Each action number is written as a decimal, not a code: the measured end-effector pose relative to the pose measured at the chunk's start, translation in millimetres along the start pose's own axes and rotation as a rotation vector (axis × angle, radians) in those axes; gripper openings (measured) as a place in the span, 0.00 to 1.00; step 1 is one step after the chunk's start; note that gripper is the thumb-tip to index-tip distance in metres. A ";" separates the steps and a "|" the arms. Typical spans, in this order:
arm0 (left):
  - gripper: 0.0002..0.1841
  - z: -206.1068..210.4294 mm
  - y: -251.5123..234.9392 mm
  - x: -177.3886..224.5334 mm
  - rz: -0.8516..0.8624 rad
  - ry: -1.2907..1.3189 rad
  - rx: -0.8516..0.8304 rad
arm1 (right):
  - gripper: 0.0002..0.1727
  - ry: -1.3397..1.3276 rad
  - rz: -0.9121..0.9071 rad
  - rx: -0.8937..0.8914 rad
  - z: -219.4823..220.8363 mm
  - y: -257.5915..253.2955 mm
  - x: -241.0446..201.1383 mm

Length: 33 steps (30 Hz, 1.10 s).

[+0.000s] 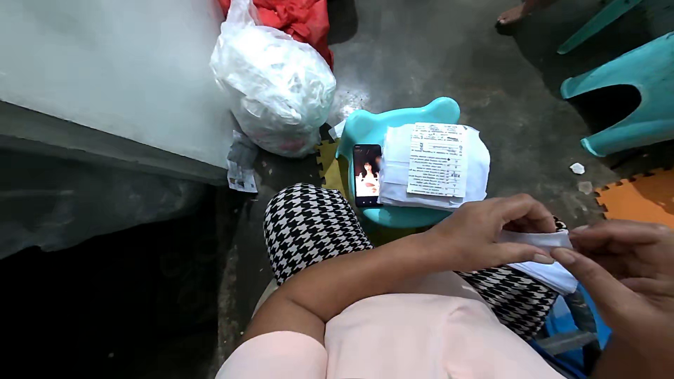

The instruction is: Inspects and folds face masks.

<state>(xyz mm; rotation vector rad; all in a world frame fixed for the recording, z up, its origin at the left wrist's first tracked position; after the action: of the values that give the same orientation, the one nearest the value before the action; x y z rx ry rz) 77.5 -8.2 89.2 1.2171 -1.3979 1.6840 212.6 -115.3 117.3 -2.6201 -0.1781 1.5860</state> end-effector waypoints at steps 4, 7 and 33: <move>0.11 -3.5 5.2 -4.6 -0.020 0.024 0.009 | 0.14 0.013 0.007 -0.027 5.1 -4.0 2.6; 0.09 -5.2 8.5 -6.6 -0.022 0.045 0.021 | 0.14 0.026 0.015 -0.042 7.4 -6.3 2.2; 0.10 -17.3 20.2 -10.3 -0.123 -0.089 0.033 | 0.15 0.053 0.066 -0.103 18.4 -16.4 1.7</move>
<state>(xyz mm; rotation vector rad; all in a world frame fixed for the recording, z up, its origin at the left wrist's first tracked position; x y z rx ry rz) 59.0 4.6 71.6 1.3822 -1.3233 1.5915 196.1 -98.7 109.3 -2.7699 -0.1761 1.5660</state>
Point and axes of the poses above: each hand's wrist, its own y-axis away from the middle knuckle, its own z-axis out of the palm, x = y × z, the point moved 5 cm from there along -y, towards the middle knuckle, and after that the axes turned 15 degrees about -x, right-handed, at the moved point
